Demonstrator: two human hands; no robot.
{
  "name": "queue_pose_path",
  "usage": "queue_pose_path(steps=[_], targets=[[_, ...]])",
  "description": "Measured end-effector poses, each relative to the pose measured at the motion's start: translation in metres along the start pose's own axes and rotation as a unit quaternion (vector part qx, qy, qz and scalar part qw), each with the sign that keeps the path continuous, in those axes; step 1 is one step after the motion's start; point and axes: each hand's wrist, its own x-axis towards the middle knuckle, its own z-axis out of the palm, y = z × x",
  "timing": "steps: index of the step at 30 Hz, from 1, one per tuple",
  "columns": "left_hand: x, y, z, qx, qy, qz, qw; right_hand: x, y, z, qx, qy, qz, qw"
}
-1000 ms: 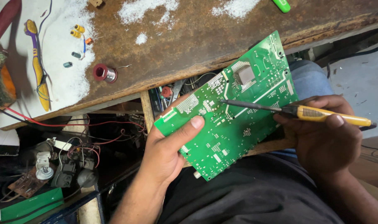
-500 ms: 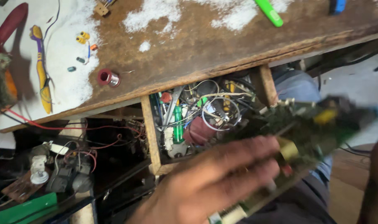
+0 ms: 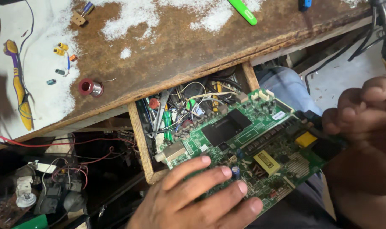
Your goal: The person manipulates a circuit board by hand, uses a soldering iron to apply solder to connections, and uses a screwdriver to touch various components on the board.
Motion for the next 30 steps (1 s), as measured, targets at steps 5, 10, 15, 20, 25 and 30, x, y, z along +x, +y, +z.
queue_pose_path(steps=[5, 10, 15, 20, 25, 30], targets=[[-0.003, 0.0, 0.0, 0.09, 0.027, 0.054, 0.994, 0.001, 0.001, -0.003, 0.0, 0.004, -0.006, 1.0], [-0.006, -0.001, -0.008, 0.186, 0.047, 0.09, 0.977, 0.001, 0.003, -0.002, 0.007, 0.002, -0.008, 1.0], [0.0, -0.003, -0.012, 0.21, 0.03, 0.102, 0.972, 0.002, 0.006, -0.002, 0.016, -0.005, -0.007, 1.0], [0.012, 0.002, -0.021, 0.03, 0.014, 0.021, 0.999, 0.01, 0.004, 0.004, 0.025, -0.018, -0.009, 0.999], [0.022, 0.002, -0.025, -0.236, 0.12, -0.22, 0.939, 0.036, -0.012, 0.024, 0.036, -0.087, -0.009, 0.996], [0.02, 0.0, -0.036, -0.466, 0.11, -0.39, 0.787, 0.04, -0.034, 0.059, -0.015, -0.17, 0.009, 0.985]])
